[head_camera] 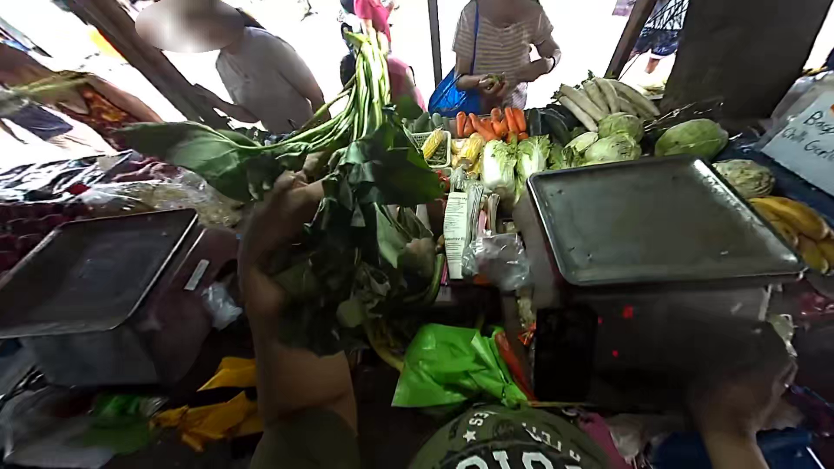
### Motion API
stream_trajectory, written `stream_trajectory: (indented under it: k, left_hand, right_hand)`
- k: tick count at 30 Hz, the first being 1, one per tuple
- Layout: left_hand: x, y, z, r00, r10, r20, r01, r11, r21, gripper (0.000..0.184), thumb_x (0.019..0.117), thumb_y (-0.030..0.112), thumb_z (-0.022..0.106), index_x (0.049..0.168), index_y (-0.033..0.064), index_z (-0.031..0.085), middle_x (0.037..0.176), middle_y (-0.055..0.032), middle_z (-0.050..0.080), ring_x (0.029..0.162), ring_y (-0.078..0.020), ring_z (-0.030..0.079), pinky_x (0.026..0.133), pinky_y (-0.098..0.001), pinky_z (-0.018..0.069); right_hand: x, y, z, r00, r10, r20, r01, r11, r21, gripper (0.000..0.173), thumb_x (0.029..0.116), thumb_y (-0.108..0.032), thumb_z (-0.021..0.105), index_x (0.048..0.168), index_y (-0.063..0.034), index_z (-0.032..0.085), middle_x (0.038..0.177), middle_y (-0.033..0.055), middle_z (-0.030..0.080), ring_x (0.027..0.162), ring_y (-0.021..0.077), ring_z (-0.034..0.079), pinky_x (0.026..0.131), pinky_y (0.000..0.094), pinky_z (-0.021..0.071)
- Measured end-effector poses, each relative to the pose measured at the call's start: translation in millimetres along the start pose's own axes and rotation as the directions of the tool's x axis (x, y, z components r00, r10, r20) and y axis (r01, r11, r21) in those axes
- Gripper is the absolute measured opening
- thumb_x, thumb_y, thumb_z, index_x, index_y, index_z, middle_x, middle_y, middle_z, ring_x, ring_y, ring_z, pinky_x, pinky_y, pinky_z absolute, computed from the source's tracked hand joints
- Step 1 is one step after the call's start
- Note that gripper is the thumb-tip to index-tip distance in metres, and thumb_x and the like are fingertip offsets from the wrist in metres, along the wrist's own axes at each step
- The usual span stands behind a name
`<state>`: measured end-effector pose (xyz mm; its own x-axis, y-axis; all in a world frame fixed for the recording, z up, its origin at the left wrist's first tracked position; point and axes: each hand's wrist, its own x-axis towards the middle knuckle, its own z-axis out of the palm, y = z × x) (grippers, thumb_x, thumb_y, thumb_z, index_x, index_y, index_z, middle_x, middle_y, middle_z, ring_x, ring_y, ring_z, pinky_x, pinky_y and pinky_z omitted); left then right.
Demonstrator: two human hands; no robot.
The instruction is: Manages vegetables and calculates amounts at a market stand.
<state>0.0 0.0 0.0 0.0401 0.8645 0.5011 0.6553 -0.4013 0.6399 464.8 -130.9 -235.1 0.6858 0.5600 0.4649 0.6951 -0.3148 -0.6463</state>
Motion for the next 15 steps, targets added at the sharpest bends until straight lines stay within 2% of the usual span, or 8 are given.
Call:
stream_trajectory:
  k: [2, 4, 6, 7, 8, 10, 13, 15]
  left_hand:
    - [-17.4, -14.2, -6.7, 0.998, -0.056, 0.004, 0.056, 0.998, 0.029, 0.033, 0.1074, 0.024, 0.049, 0.136, 0.0098, 0.057, 0.129, -0.0067, 0.064, 0.111, -0.0087, 0.061, 0.097, -0.035, 0.0512]
    - [-16.7, -27.4, -1.5, 0.986, -0.16, 0.053, 0.153, 0.982, 0.11, 0.036, 0.1055, 0.022, 0.056, 0.136, 0.004, 0.058, 0.13, -0.0145, 0.065, 0.116, -0.0205, 0.064, 0.101, -0.044, 0.0508]
    - [13.0, -23.3, 14.6, 0.923, -0.335, 0.189, 0.258, 0.904, 0.342, 0.042, 0.1056, 0.025, 0.058, 0.133, -0.0073, 0.057, 0.124, -0.0302, 0.064, 0.118, -0.0409, 0.063, 0.103, -0.0616, 0.0459]
    - [22.6, -26.6, 24.6, 0.875, -0.432, 0.217, 0.315, 0.85, 0.422, 0.046, 0.1054, 0.026, 0.058, 0.136, -0.0074, 0.055, 0.127, -0.0338, 0.062, 0.122, -0.0478, 0.059, 0.103, -0.0681, 0.0427]
    - [26.7, -34.9, 33.5, 0.868, -0.451, 0.207, 0.321, 0.828, 0.46, 0.047, 0.1028, 0.025, 0.059, 0.139, -0.0043, 0.055, 0.131, -0.0333, 0.061, 0.127, -0.0493, 0.056, 0.104, -0.0701, 0.0412]
    - [24.8, -49.8, 44.2, 0.917, -0.355, 0.181, 0.25, 0.865, 0.435, 0.047, 0.0987, 0.016, 0.063, 0.142, -0.0002, 0.055, 0.137, -0.0304, 0.058, 0.132, -0.0465, 0.054, 0.109, -0.0675, 0.0402]
    - [15.6, -57.5, 47.3, 0.944, -0.304, 0.132, 0.241, 0.903, 0.357, 0.051, 0.0944, 0.013, 0.069, 0.143, 0.0018, 0.055, 0.128, -0.0297, 0.064, 0.121, -0.0464, 0.062, 0.102, -0.0678, 0.0473]
    - [8.6, -54.7, 43.0, 0.947, -0.296, 0.121, 0.234, 0.899, 0.369, 0.061, 0.0939, 0.018, 0.072, 0.149, 0.0016, 0.05, 0.133, -0.0294, 0.062, 0.126, -0.047, 0.06, 0.106, -0.0686, 0.0448]
  right_hand:
    - [-0.9, 12.6, 5.6, 0.998, -0.054, -0.037, 0.054, 0.999, 0.003, 0.058, 0.1045, -0.023, 0.043, 0.148, 0.0149, 0.038, 0.151, 0.037, 0.042, 0.146, 0.0455, 0.04, 0.124, 0.0436, 0.0259]
    - [-8.2, 17.6, 8.0, 0.972, -0.214, -0.097, 0.217, 0.976, 0.018, 0.057, 0.1028, -0.022, 0.042, 0.144, 0.0177, 0.041, 0.148, 0.0392, 0.045, 0.143, 0.0487, 0.042, 0.124, 0.0467, 0.0256]
    - [-20.9, 1.4, 1.0, 0.908, -0.407, -0.096, 0.414, 0.907, 0.071, 0.06, 0.102, -0.029, 0.041, 0.139, 0.0193, 0.042, 0.139, 0.0433, 0.048, 0.136, 0.0523, 0.046, 0.12, 0.0506, 0.0298]
    - [-30.5, -9.8, -3.0, 0.882, -0.468, -0.053, 0.471, 0.875, 0.114, 0.062, 0.1035, -0.034, 0.041, 0.138, 0.0172, 0.043, 0.136, 0.0418, 0.051, 0.133, 0.0485, 0.049, 0.117, 0.0478, 0.0344]
    - [-41.5, -21.2, -5.8, 0.866, -0.5, 0.01, 0.491, 0.854, 0.173, 0.062, 0.1045, -0.039, 0.042, 0.137, 0.0144, 0.045, 0.133, 0.0385, 0.054, 0.129, 0.0426, 0.054, 0.114, 0.0431, 0.0396]
    - [-66.9, -43.0, -7.4, 0.871, -0.462, 0.168, 0.399, 0.864, 0.307, 0.072, 0.1011, -0.047, 0.049, 0.14, 0.0133, 0.046, 0.133, 0.0353, 0.056, 0.126, 0.0372, 0.057, 0.108, 0.0433, 0.0464]
    - [-97.7, -65.5, -4.7, 0.885, -0.323, 0.335, 0.206, 0.918, 0.338, 0.099, 0.086, -0.064, 0.062, 0.147, 0.0112, 0.042, 0.14, 0.0345, 0.053, 0.13, 0.0426, 0.054, 0.109, 0.0526, 0.044]
    - [-109.1, -70.6, -2.0, 0.879, -0.293, 0.377, 0.178, 0.934, 0.31, 0.108, 0.0778, -0.071, 0.066, 0.147, 0.0091, 0.043, 0.141, 0.0331, 0.053, 0.131, 0.0436, 0.052, 0.109, 0.0536, 0.0439]
